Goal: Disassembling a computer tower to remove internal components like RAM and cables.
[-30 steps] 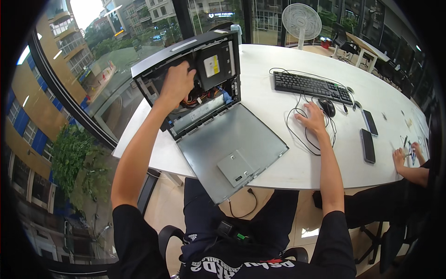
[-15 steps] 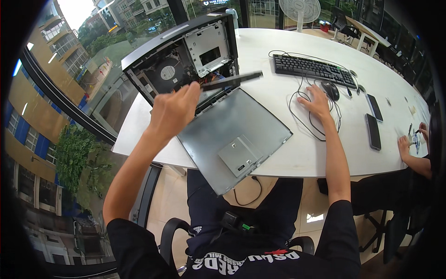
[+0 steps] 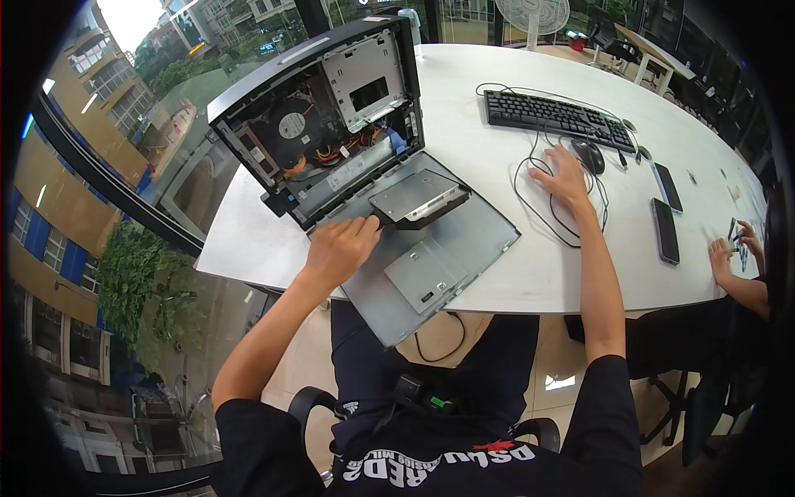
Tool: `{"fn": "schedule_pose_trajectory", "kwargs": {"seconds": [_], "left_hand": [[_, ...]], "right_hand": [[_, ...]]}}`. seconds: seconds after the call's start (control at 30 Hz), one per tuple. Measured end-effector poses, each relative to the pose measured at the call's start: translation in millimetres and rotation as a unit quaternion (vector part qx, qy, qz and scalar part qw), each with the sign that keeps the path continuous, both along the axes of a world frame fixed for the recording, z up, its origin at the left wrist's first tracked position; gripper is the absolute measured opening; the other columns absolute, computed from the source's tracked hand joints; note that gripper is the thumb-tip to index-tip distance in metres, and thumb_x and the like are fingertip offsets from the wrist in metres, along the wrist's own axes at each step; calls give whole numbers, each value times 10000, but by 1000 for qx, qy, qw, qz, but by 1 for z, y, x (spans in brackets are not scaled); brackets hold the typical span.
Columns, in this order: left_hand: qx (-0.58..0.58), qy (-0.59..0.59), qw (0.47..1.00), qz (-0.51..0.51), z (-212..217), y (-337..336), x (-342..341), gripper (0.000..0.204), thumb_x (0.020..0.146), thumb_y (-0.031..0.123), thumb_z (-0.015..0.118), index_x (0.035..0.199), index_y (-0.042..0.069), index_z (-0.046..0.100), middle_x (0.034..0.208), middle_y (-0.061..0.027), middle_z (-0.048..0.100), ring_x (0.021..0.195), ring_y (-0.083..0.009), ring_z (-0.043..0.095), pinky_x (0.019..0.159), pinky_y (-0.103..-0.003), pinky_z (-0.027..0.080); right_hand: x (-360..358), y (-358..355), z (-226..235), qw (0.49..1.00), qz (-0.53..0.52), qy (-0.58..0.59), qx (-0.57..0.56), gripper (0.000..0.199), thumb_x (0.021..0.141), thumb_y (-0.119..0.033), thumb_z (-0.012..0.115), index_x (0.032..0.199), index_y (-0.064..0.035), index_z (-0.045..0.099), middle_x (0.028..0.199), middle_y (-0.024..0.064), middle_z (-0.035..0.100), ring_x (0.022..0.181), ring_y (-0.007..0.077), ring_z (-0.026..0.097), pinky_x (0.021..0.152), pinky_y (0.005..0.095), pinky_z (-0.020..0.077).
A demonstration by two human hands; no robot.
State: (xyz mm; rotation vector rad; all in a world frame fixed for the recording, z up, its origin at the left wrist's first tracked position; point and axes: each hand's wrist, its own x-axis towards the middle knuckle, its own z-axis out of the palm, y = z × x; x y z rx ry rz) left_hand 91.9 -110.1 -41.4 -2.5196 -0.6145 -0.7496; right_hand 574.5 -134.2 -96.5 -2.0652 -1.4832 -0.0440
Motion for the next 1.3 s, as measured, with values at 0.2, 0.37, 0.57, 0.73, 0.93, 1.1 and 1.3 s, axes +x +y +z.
{"fn": "schedule_pose_trajectory", "kwargs": {"seconds": [0.2, 0.37, 0.57, 0.73, 0.93, 1.1, 1.3], "left_hand": [[-127, 17, 989, 70, -14, -2, 4, 196, 879, 170, 715, 996, 71, 595, 844, -37, 606, 814, -203, 652, 637, -351, 534], [-236, -5, 970, 56, 6, -4, 12, 514, 822, 262, 779, 1247, 50, 583, 1250, -131, 602, 1191, -319, 595, 943, -437, 525], [-346, -74, 930, 101, -2, 15, 30, 975, 802, 523, 821, 1503, -22, 419, 1498, -240, 470, 1418, -394, 435, 1182, -473, 344], [-414, -2, 903, 110, 0, 40, 61, 1224, 697, 710, 817, 1553, -30, 350, 1519, -272, 446, 1442, -413, 403, 1206, -471, 308], [-465, 50, 883, 43, 26, 66, 79, 1053, 658, 510, 900, 1473, 33, 434, 1432, -238, 519, 1354, -399, 476, 1160, -481, 362], [-383, 100, 916, -65, 54, 70, 106, 867, 618, 320, 878, 1343, 41, 493, 1345, -188, 557, 1322, -375, 492, 1144, -458, 373], [-302, 252, 903, -172, 63, 58, 151, 896, 585, 255, 868, 1363, 43, 475, 1335, -170, 571, 1337, -362, 493, 1197, -486, 333]], "right_hand": [[4, 1, -5, 1000, 0, -6, 9, 767, 761, -530, 794, 1320, -25, 651, 1531, 212, 501, 1440, 361, 429, 1216, 485, 261], [10, 2, -7, 1000, -3, -19, 9, 754, 770, -523, 793, 1317, -25, 649, 1523, 216, 506, 1434, 364, 436, 1213, 479, 270], [2, 5, -4, 1000, -2, -16, 10, 747, 772, -523, 791, 1315, -28, 657, 1506, 184, 527, 1415, 357, 452, 1201, 465, 294], [7, 4, -11, 1000, -8, -25, 18, 750, 763, -532, 798, 1308, -34, 663, 1512, 187, 515, 1418, 356, 445, 1199, 492, 288], [4, 3, -2, 1000, -6, -16, -4, 776, 765, -559, 791, 1331, -47, 653, 1526, 188, 498, 1448, 358, 418, 1222, 508, 254], [5, 7, -9, 1000, -11, -12, -13, 808, 769, -589, 776, 1353, -48, 640, 1555, 189, 465, 1476, 362, 383, 1240, 531, 217], [4, 1, -7, 1000, -17, -2, -16, 812, 769, -592, 775, 1357, -49, 638, 1566, 179, 455, 1481, 362, 373, 1237, 546, 215]]}}
